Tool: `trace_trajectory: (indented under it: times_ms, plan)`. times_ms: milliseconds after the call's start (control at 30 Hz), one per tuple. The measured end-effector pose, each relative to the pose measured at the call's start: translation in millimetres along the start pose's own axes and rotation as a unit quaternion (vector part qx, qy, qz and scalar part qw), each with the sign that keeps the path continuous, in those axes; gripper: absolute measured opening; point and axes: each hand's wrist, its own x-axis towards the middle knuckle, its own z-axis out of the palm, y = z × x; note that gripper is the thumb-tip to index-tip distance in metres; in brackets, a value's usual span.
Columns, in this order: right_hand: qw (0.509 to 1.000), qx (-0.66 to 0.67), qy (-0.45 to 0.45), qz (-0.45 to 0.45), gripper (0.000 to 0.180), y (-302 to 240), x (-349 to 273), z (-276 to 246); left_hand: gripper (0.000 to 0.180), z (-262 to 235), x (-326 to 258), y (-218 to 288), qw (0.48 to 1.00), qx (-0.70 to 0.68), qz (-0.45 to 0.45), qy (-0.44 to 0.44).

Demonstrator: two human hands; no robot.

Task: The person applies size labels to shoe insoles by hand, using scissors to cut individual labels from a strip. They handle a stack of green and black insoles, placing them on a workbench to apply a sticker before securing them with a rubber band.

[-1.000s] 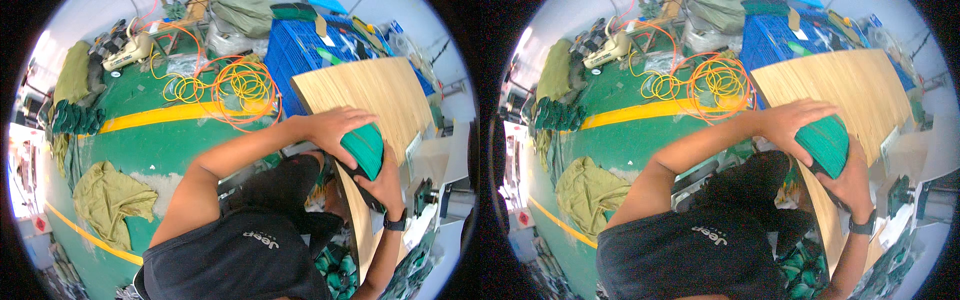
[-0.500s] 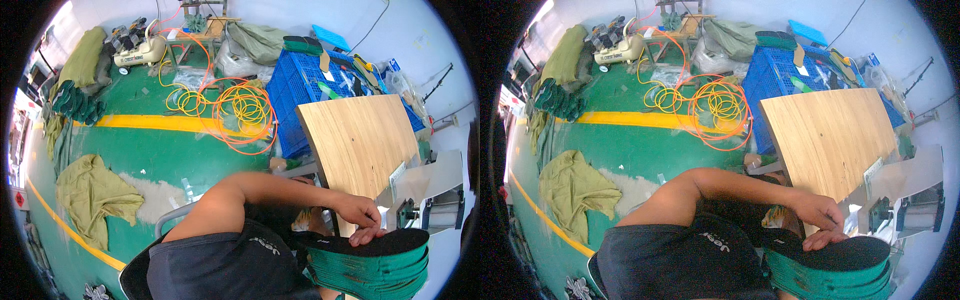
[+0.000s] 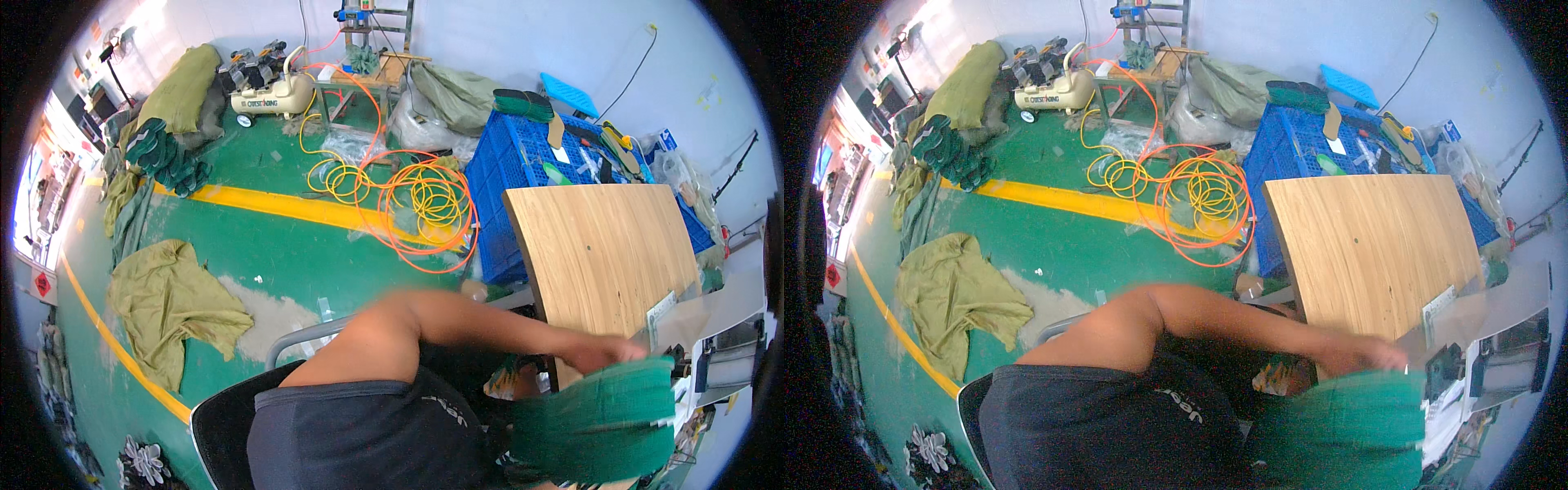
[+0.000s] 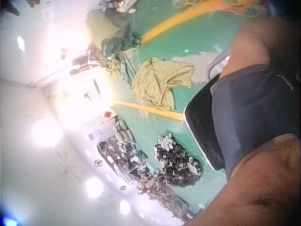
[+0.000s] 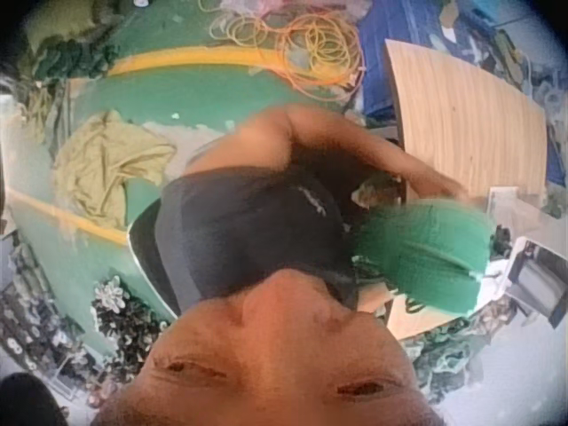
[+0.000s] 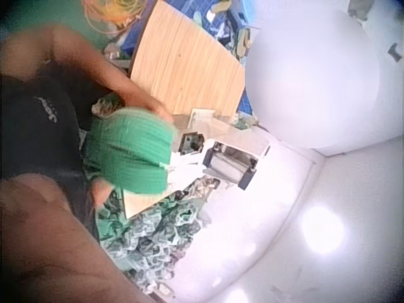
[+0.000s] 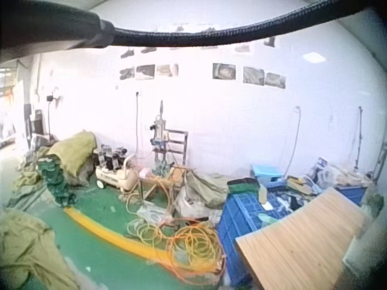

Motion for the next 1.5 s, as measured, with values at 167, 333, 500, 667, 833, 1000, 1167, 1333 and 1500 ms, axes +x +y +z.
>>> trace_trajectory:
  times_ms: [167,333,500,667,833,1000,1167,1333,1500]
  plan:
    - [0.996,-0.072,0.044,-0.034,0.099,-10,-4,-56,0.023,-55,50,9,0.952,-0.146,-0.238,-0.126]
    - [0.981,-0.178,-0.005,0.075,0.096,-9,-2,-86,0.021,-99,68,43,0.927,-0.013,-0.27,-0.26]
    - [0.947,-0.265,0.147,0.109,0.088,9,-30,-101,0.02,-29,95,47,0.944,-0.016,-0.261,-0.202]
    - [0.916,-0.207,0.263,0.223,0.086,-10,-59,-118,0.011,28,100,99,0.955,0.089,-0.103,-0.263]
    - [0.905,-0.119,0.32,0.254,0.083,-5,-69,-105,0.009,70,84,108,0.898,0.179,-0.005,-0.403]
    - [0.865,0.005,0.45,0.221,0.082,-8,-92,-111,0.02,77,48,87,0.912,0.181,-0.145,-0.339]
    - [0.85,0.223,0.468,0.095,0.069,-32,-75,-104,0.063,88,1,54,0.962,0.157,-0.039,-0.222]
    - [0.8,0.206,0.562,-0.029,0.069,-26,-52,-95,0.121,134,19,64,0.928,-0.175,-0.315,-0.096]
    - [0.865,-0.012,0.502,-0.008,0.033,-14,-83,-93,0.097,140,13,56,0.887,-0.256,-0.384,0.018]
